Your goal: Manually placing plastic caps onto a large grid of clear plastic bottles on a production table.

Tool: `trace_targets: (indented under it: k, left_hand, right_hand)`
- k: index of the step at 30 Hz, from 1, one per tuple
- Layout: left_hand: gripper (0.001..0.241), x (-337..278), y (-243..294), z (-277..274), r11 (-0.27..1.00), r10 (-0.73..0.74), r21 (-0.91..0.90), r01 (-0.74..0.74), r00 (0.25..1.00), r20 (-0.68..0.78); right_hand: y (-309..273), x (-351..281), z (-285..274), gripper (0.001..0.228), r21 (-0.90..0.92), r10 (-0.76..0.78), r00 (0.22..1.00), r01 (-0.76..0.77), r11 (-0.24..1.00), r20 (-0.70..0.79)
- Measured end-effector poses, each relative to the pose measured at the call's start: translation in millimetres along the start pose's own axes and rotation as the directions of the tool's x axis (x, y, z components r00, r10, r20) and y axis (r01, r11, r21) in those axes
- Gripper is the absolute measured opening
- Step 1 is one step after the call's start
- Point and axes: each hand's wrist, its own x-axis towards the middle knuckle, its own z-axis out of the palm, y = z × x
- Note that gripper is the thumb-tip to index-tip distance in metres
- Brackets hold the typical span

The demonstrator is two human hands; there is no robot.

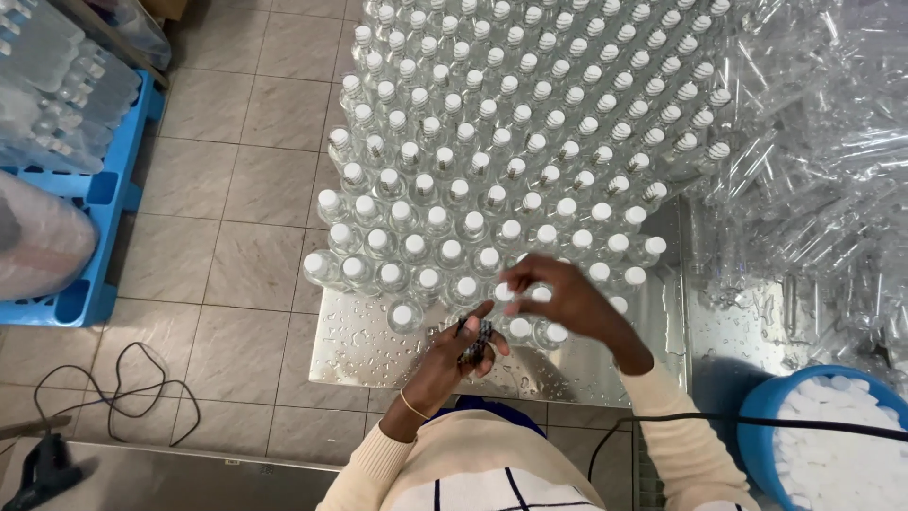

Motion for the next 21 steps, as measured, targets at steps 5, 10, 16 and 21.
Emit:
trace_targets:
  k: [5,10,16,21]
  left_hand:
    - [0.062,16.2,-6.2,14.5,0.997,-0.049,0.066,0.039,0.986,0.158]
    - [0.064,26.2,-31.1,5.6,0.998,-0.062,0.019,0.059,0.977,0.206]
    - [0.069,19.5,-6.6,13.6,0.994,-0.052,0.108,0.031,0.979,0.196]
    - [0.067,14.6,-8.4,-0.7,0.996,-0.027,0.087,0.021,0.998,0.059]
  right_hand:
    - [-1.6,-31.1,20.8,0.031,0.127,0.025,0.999,-0.028,0.991,0.026]
    - [13.8,-45.4,9.2,0.033,0.184,0.146,0.982,-0.123,0.975,-0.116]
    - [20.9,-23.6,-18.2,0.024,0.228,0.224,0.942,-0.169,0.959,-0.248]
    - [69.7,40.5,-71.7,0.021,-0.022,0.043,0.844,-0.065,0.998,-0.535]
